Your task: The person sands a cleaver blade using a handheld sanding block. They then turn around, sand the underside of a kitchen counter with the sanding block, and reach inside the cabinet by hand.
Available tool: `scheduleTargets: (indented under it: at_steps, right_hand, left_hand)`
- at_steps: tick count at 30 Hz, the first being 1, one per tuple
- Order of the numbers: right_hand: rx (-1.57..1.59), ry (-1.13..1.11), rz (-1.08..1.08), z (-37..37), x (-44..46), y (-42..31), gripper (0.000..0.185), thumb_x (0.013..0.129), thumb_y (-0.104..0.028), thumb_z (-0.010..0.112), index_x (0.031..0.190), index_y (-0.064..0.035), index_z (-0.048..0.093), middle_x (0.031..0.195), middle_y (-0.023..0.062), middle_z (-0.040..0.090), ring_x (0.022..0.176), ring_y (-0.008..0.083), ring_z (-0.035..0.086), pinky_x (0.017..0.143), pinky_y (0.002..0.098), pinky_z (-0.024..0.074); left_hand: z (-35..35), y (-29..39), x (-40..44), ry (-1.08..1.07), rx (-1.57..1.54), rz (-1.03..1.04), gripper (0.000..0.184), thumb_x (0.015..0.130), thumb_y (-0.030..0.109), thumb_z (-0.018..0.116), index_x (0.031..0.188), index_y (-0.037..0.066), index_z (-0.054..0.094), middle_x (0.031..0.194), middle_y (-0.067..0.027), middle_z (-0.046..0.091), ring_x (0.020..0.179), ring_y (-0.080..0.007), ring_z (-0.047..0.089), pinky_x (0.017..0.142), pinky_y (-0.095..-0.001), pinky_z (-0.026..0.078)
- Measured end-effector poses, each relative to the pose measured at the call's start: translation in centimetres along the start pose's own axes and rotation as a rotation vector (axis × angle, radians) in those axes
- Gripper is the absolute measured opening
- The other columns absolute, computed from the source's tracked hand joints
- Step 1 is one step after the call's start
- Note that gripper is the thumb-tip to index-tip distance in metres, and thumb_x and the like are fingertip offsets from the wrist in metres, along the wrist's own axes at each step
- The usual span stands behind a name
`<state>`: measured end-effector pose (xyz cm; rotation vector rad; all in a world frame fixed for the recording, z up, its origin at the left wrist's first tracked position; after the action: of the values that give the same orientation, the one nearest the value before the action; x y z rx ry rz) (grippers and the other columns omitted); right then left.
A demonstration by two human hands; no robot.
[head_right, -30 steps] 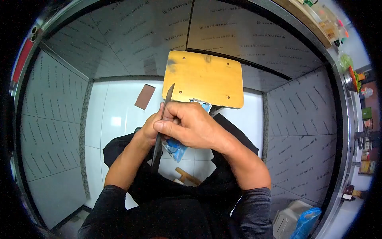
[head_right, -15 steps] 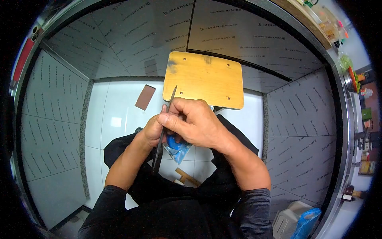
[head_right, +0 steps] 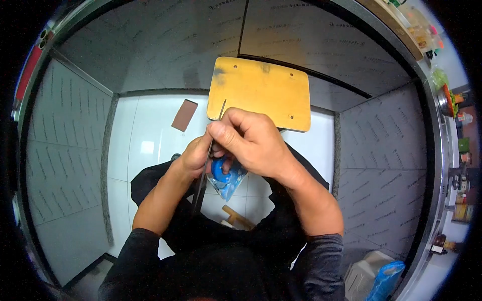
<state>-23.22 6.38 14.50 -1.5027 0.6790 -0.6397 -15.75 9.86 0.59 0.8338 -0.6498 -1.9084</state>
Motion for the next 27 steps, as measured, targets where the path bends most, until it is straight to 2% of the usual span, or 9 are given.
scheduleTargets:
  at_steps: [1,7,8,9,14,16,18,20,27]
  right_hand:
    - [0.01,-0.009,0.017,-0.1,0.0,0.1,0.035,0.1,-0.027,0.057,0.083,0.0037,0.058,0.072,0.0085,0.063,0.06,0.0123,0.062,0.049,0.0248,0.0537]
    - [0.065,-0.007,0.005,-0.1,-0.1,0.3,0.033,0.1,-0.027,0.058,0.087,0.0035,0.059,0.072,0.0069,0.062,0.064,0.0125,0.063,0.054,0.0253,0.0547]
    - [0.054,-0.037,0.002,0.1,-0.1,0.3,0.032,0.099,-0.027,0.059,0.087,0.003,0.059,0.072,0.0062,0.062,0.065,0.0127,0.063,0.055,0.0256,0.0549]
    - [-0.017,-0.056,0.001,0.1,-0.2,0.9,0.03,0.096,-0.026,0.064,0.084,0.0004,0.058,0.068,0.0037,0.06,0.062,0.0101,0.06,0.054,0.0252,0.0503]
    - [-0.266,-0.269,0.1,3.1,-1.0,1.2,0.017,0.085,-0.008,0.073,0.081,-0.0034,0.057,0.072,-0.0024,0.058,0.067,0.0038,0.052,0.059,0.0209,0.0425]
    - [-0.307,-0.28,0.122,3.6,-1.0,1.5,0.018,0.082,-0.007,0.076,0.079,-0.0038,0.058,0.069,-0.0031,0.057,0.062,0.0039,0.052,0.056,0.0212,0.0419]
    - [-0.346,-0.279,0.087,4.5,-1.0,1.5,0.018,0.081,-0.007,0.076,0.079,-0.0038,0.058,0.068,-0.0027,0.057,0.061,0.0044,0.052,0.055,0.0216,0.0418]
    - [-0.392,-0.273,0.045,4.8,-0.9,1.3,0.018,0.081,-0.008,0.076,0.078,-0.0038,0.059,0.066,-0.0023,0.057,0.059,0.0049,0.053,0.054,0.022,0.0417]
    - [-0.439,-0.27,0.003,4.8,-0.7,1.4,0.018,0.082,-0.01,0.075,0.077,-0.0042,0.058,0.064,-0.0003,0.059,0.057,0.006,0.053,0.052,0.0228,0.0409]
  left_hand:
    - [-0.4,-0.6,0.3,-0.09,-0.018,-0.011,0.071,0.098,0.066,0.029,0.092,0.003,0.06,0.082,-0.0086,0.059,0.066,-0.0195,0.062,0.061,-0.0321,0.055]
    - [0.6,1.0,0.1,-0.173,0.006,0.067,0.074,0.098,0.067,0.027,0.101,0.003,0.063,0.09,-0.0112,0.063,0.071,-0.0184,0.063,0.064,-0.0307,0.055]
    - [0.6,1.4,-0.3,-0.137,0.042,0.066,0.075,0.098,0.067,0.026,0.106,0.002,0.063,0.094,-0.0122,0.064,0.073,-0.0181,0.063,0.066,-0.0311,0.055]
    - [0.7,1.9,-0.7,-0.055,0.053,0.06,0.073,0.098,0.068,0.025,0.093,0.003,0.058,0.073,-0.0046,0.051,0.066,-0.02,0.062,0.058,-0.0329,0.053]
    - [-2.2,1.2,-0.4,0.359,-0.167,0.045,0.064,0.1,0.063,0.029,0.087,0.007,0.058,0.079,-0.006,0.058,0.074,-0.0157,0.06,0.062,-0.0299,0.052]
    - [-1.3,1.8,0.5,-0.01,-0.242,0.036,0.06,0.099,0.063,0.034,0.076,0.011,0.052,0.08,-0.0056,0.058,0.07,-0.0144,0.057,0.061,-0.0294,0.051]
    - [-1.9,1.5,-0.2,0.139,-0.205,0.016,0.059,0.097,0.065,0.038,0.068,0.014,0.044,0.073,-0.0022,0.054,0.064,-0.0117,0.053,0.057,-0.0278,0.049]
    - [-1.3,2.0,-0.7,0.069,-0.188,0.001,0.06,0.097,0.064,0.039,0.087,0.009,0.059,0.079,-0.0017,0.056,0.069,-0.0087,0.054,0.063,-0.026,0.051]
    - [-2.0,1.2,0.3,-0.091,-0.24,0.066,0.06,0.097,0.064,0.039,0.087,0.009,0.058,0.08,-0.002,0.057,0.071,-0.0088,0.056,0.064,-0.0254,0.052]
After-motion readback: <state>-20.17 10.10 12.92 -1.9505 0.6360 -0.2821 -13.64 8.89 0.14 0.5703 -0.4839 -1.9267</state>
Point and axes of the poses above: each hand's wrist, its own x-axis towards the middle knuckle, its own z-axis out of the palm, y = z × x, the point moved 8 cm from there along x, towards the middle knuckle
